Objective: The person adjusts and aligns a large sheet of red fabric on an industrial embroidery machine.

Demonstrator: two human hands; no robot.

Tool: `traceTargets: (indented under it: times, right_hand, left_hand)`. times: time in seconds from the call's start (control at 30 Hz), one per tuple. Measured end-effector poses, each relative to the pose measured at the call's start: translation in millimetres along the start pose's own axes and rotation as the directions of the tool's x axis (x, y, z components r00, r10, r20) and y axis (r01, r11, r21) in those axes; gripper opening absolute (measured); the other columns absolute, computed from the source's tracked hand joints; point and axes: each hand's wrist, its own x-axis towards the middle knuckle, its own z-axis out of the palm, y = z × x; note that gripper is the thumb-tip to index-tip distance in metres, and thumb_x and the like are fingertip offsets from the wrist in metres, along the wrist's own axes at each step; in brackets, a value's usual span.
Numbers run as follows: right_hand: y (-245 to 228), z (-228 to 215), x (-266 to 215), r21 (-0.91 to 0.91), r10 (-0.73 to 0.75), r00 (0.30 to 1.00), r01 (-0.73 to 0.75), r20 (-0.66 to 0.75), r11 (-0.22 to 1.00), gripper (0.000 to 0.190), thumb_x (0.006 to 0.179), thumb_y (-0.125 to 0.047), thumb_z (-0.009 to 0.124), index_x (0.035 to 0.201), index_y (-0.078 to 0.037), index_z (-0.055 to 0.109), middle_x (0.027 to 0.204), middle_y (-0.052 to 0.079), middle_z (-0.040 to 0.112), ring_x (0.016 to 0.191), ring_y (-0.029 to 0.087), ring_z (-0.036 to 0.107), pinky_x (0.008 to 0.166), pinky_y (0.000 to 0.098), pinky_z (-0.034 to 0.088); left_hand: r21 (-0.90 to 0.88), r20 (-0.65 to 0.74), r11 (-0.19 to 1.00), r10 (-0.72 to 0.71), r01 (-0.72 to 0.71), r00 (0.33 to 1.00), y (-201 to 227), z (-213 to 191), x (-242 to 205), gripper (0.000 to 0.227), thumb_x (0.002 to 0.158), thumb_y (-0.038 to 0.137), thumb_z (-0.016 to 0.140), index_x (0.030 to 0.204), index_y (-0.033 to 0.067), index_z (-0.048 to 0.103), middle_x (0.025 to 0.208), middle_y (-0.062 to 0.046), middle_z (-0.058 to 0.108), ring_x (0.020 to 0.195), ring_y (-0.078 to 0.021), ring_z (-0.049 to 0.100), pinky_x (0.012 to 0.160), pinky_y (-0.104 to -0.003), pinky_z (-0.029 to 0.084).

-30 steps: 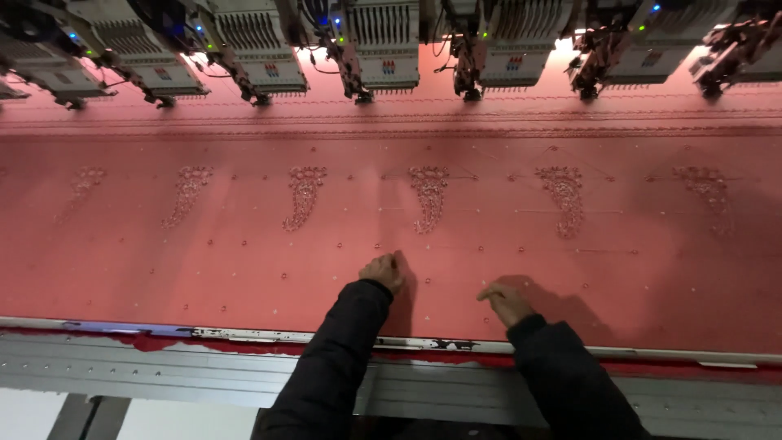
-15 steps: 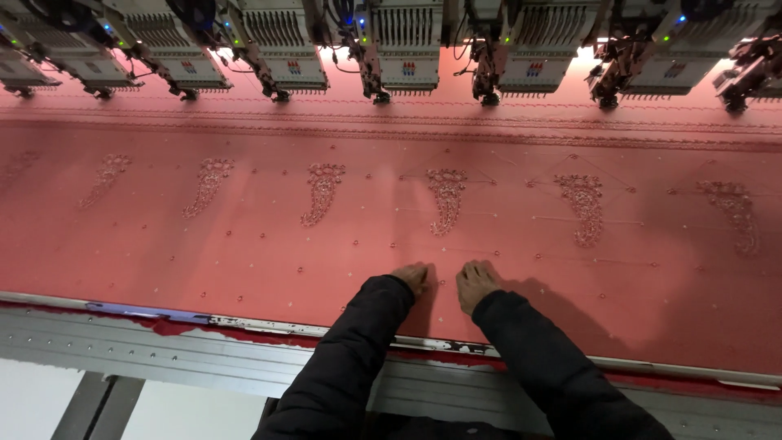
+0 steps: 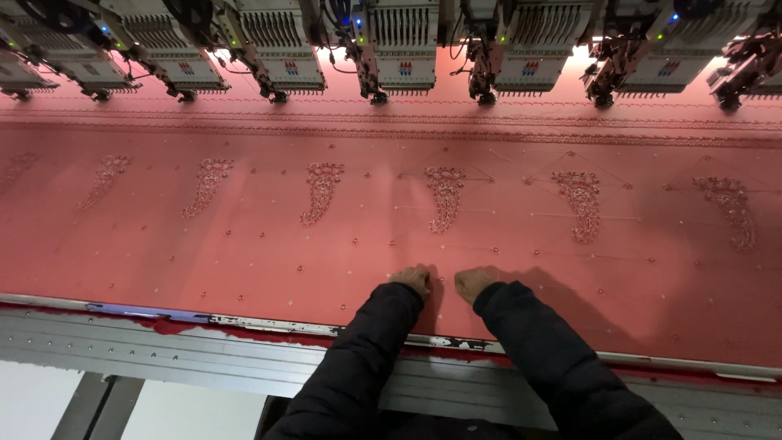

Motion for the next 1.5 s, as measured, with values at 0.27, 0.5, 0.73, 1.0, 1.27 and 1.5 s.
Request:
traceTargets:
  times: [0.27, 0.5, 0.73, 1.0, 1.27, 1.5]
  right_hand:
    - [-3, 29, -46, 0.295, 0.316, 0.947, -0.284, -0.063, 0.912, 0.029, 0.085, -0.034, 0.046, 0.075, -0.040, 0.072, 0.085, -0.018, 0.074, 0.096, 0.009, 0.072, 0.118, 0.0358, 0.036]
    - [-8, -48, -115, 0.621, 0.548, 0.834, -0.395, -0.066, 0.677, 0.022, 0.084, -0.012, 0.059, 0.079, -0.017, 0.080, 0.087, 0.009, 0.078, 0.096, 0.033, 0.073, 0.103, 0.0462, 0.050]
    - [86, -33, -56, 0.930, 0.574, 0.733, -0.321, 0.364, -0.179, 0.011, 0.092, -0.013, 0.061, 0.083, -0.008, 0.067, 0.064, 0.008, 0.059, 0.052, 0.019, 0.052, 0.039, 0.0314, 0.042]
    - [76, -45, -15, 0.925, 0.544, 0.752, -0.344, 0.373, -0.159, 0.016, 0.082, -0.006, 0.074, 0.077, 0.002, 0.061, 0.057, 0.013, 0.050, 0.045, 0.017, 0.043, 0.037, 0.0325, 0.034]
    - [84, -60, -5, 0.685, 0.622, 0.772, -0.523, 0.130, 0.507, 0.033, 0.081, -0.037, 0.062, 0.055, -0.017, 0.062, 0.064, 0.009, 0.065, 0.064, 0.025, 0.066, 0.058, 0.0363, 0.048]
    - [85, -42, 10, 0.734, 0.318, 0.714, -0.396, 0.624, -0.551, 0.023, 0.100, -0.012, 0.051, 0.121, -0.008, 0.058, 0.129, 0.013, 0.062, 0.119, 0.028, 0.062, 0.094, 0.0412, 0.054]
  left_hand:
    - [-0.186, -0.017, 0.983, -0.009, 0.005, 1.000, 20, 87, 26, 0.023, 0.083, 0.037, 0.068, 0.099, 0.0246, 0.080, 0.100, 0.001, 0.077, 0.100, -0.0222, 0.075, 0.087, -0.035, 0.059]
    - [-0.534, -0.156, 0.845, -0.147, 0.042, 0.977, 0, 87, 69, 0.034, 0.091, 0.019, 0.049, 0.083, 0.0334, 0.078, 0.097, 0.009, 0.078, 0.104, -0.0221, 0.073, 0.095, -0.036, 0.058]
    - [-0.457, -0.168, 0.889, -0.066, -0.018, 0.983, 25, 79, 132, 0.041, 0.096, 0.049, 0.056, 0.125, 0.0236, 0.070, 0.128, -0.004, 0.071, 0.126, -0.0271, 0.064, 0.110, -0.042, 0.050]
    - [0.141, 0.199, 0.948, 0.256, -0.287, 0.946, 106, -12, 68, 0.074, 0.094, 0.044, 0.046, 0.155, 0.0026, 0.050, 0.160, -0.014, 0.051, 0.149, -0.0327, 0.045, 0.129, -0.036, 0.026]
    - [-0.019, -0.017, 0.999, 0.041, -0.042, 0.999, 149, 14, 100, 0.062, 0.082, 0.065, 0.058, 0.140, 0.0423, 0.056, 0.143, 0.011, 0.058, 0.133, -0.0158, 0.057, 0.111, -0.036, 0.050]
    - [-0.454, 0.115, 0.890, 0.116, -0.052, 0.987, 124, 33, 173, 0.054, 0.092, 0.040, 0.059, 0.144, 0.0314, 0.047, 0.151, 0.001, 0.045, 0.132, -0.0264, 0.049, 0.111, -0.042, 0.043]
